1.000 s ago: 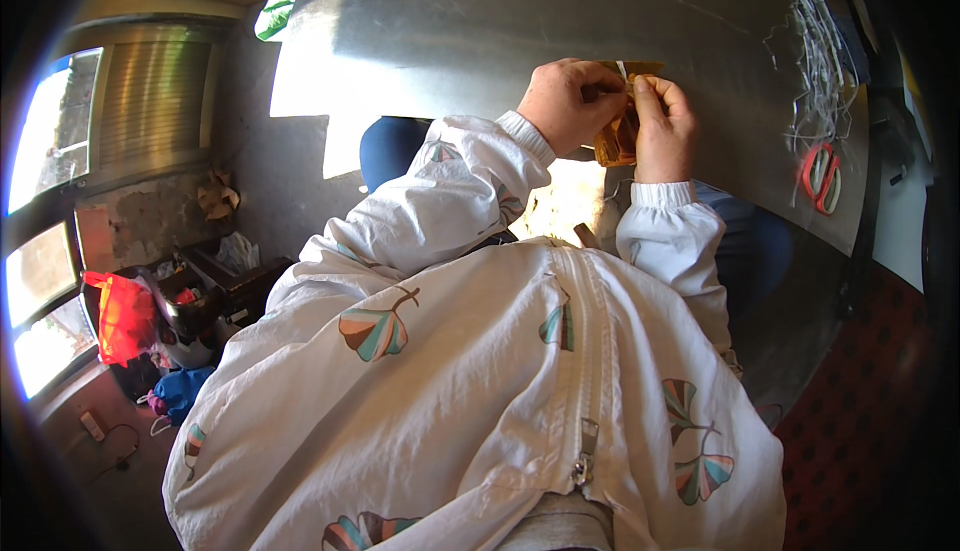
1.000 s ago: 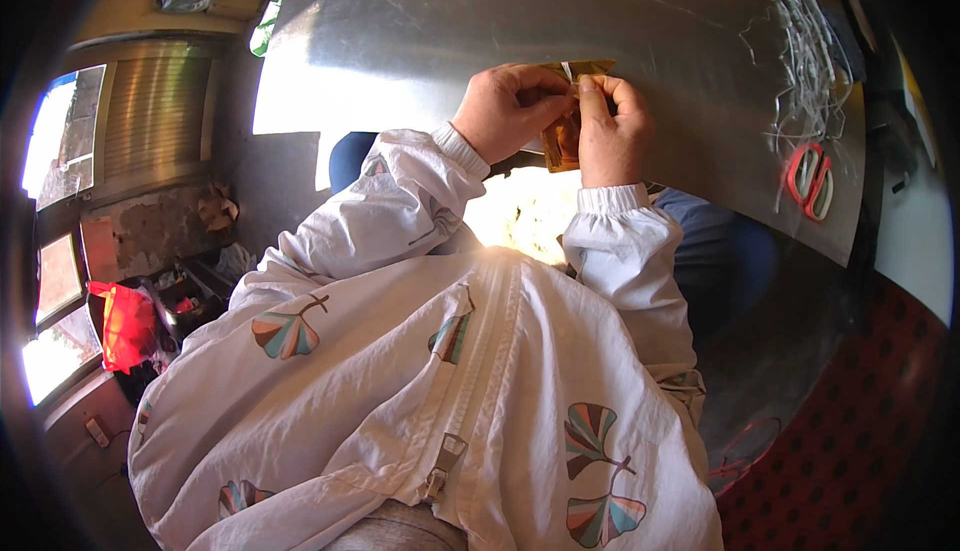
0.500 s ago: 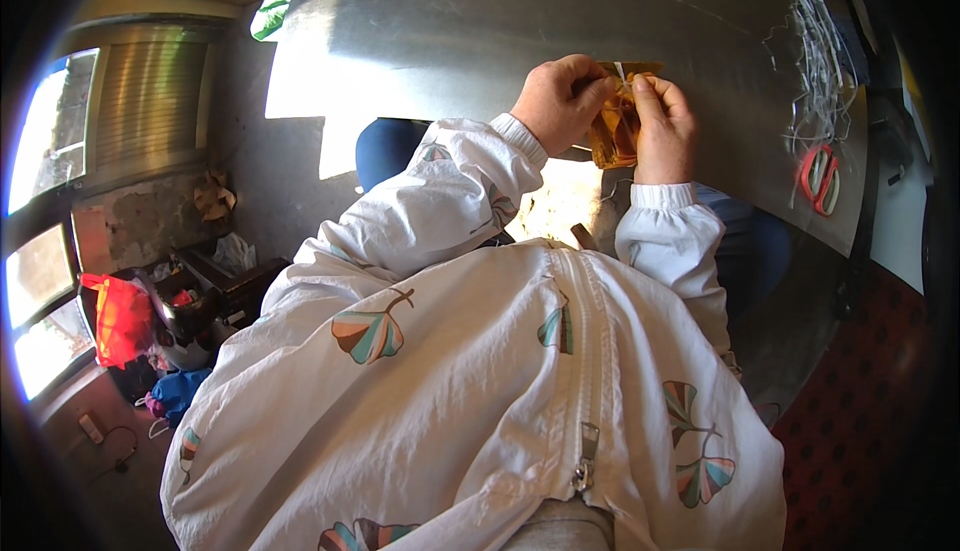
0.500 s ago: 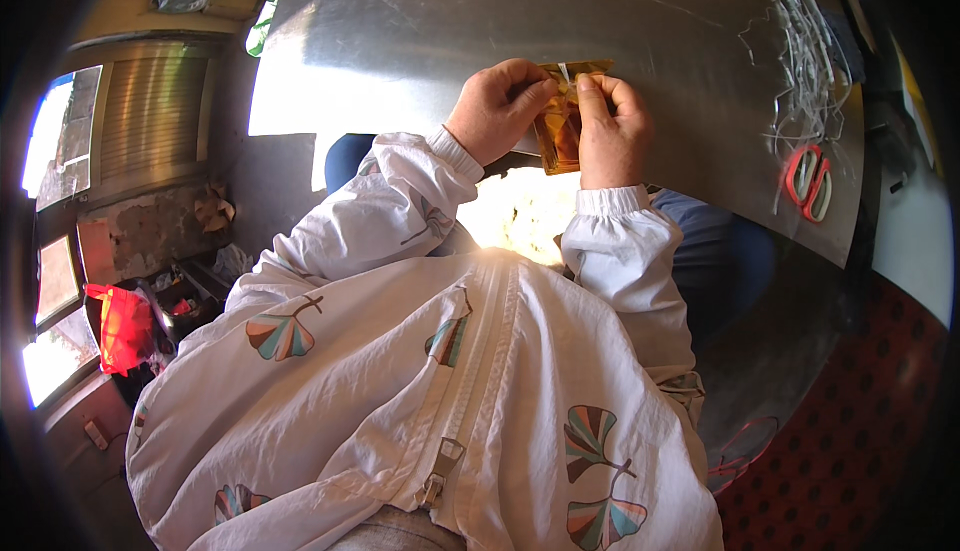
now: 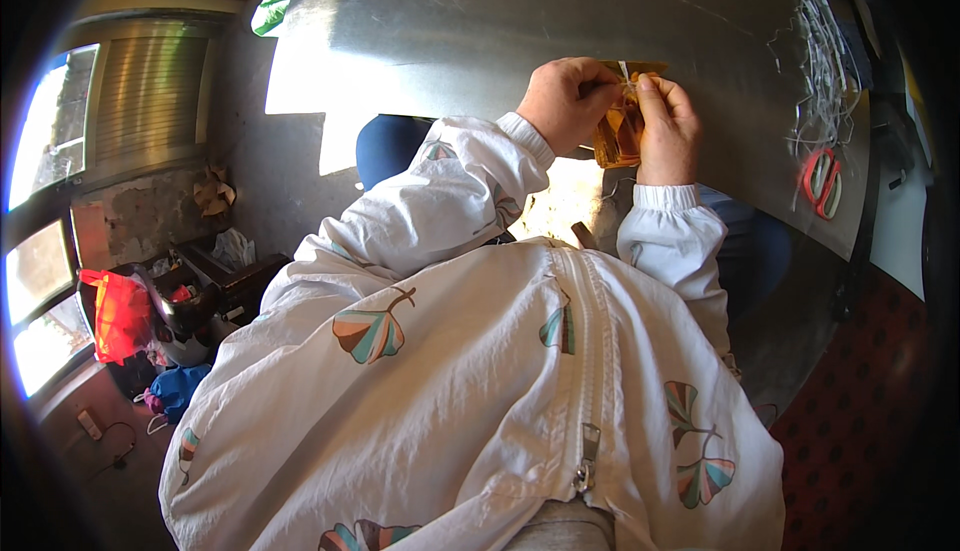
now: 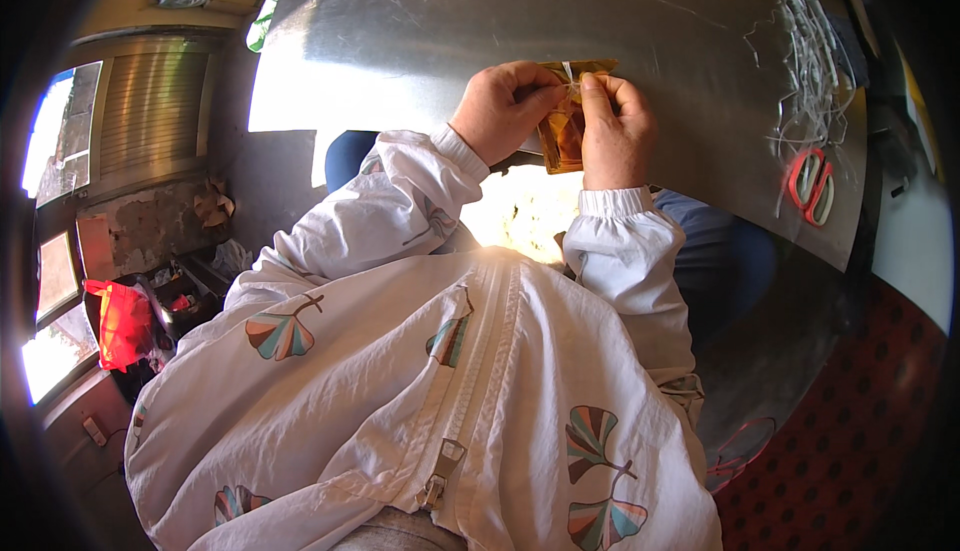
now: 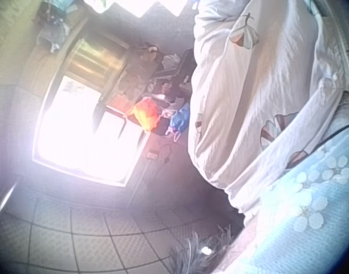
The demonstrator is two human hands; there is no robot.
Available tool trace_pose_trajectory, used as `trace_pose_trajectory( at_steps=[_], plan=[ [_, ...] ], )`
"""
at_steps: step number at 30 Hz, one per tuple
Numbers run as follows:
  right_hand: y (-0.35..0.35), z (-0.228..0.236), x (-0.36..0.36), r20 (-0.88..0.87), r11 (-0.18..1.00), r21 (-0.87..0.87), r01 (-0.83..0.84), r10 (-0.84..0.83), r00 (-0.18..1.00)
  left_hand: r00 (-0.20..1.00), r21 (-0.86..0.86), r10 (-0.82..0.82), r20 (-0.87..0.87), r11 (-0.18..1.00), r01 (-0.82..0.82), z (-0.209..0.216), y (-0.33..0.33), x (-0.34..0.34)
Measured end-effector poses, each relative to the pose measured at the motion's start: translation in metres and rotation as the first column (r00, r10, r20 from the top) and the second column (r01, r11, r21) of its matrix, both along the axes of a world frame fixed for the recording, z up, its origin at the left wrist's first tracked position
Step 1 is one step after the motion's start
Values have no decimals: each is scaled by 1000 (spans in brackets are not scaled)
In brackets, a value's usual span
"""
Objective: The person gathers a stack of gold-colored folded paper items on a metal table, aligns them, and ties them together with a white string. The person then places the tied bundle into a cardboard box.
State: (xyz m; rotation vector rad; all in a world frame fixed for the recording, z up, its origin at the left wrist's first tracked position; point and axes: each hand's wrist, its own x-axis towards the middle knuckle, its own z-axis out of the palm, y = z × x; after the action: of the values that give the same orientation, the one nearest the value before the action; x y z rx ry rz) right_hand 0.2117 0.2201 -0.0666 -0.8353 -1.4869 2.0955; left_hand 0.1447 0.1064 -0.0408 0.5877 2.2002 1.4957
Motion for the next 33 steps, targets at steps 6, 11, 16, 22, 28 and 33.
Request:
trace_pose_trajectory(
  at_steps=[6, 11, 16, 22, 28, 33],
  plan=[
    [-1, 6, 2, -15, 998, -59, -24, 23, 1000, 978, -82, -101, -184, 993, 87, 2, 0, -2],
    [-1, 1, 1, 5, 1000, 25, -4, 4, 1000, 997, -41, -55, 58, 997, 57, 4, 2, -1],
    [1, -5, 1, 16, 994, 111, -3, 1, 1000, 988, -26, 14, 152, 1000, -11, 6, 5, 0],
    [2, -5, 2, 46, 993, 119, -11, 6, 999, 993, -51, 19, 112, 999, -13, 8, 5, 0],
    [1, -7, 2, 37, 991, 133, 0, -5, 999, 980, 19, 29, 196, 999, -34, 10, 2, 0],
    [1, -3, 2, 62, 980, 198, -16, 4, 998, 992, -65, -6, 125, 998, 14, 12, 2, -2]
  ],
)
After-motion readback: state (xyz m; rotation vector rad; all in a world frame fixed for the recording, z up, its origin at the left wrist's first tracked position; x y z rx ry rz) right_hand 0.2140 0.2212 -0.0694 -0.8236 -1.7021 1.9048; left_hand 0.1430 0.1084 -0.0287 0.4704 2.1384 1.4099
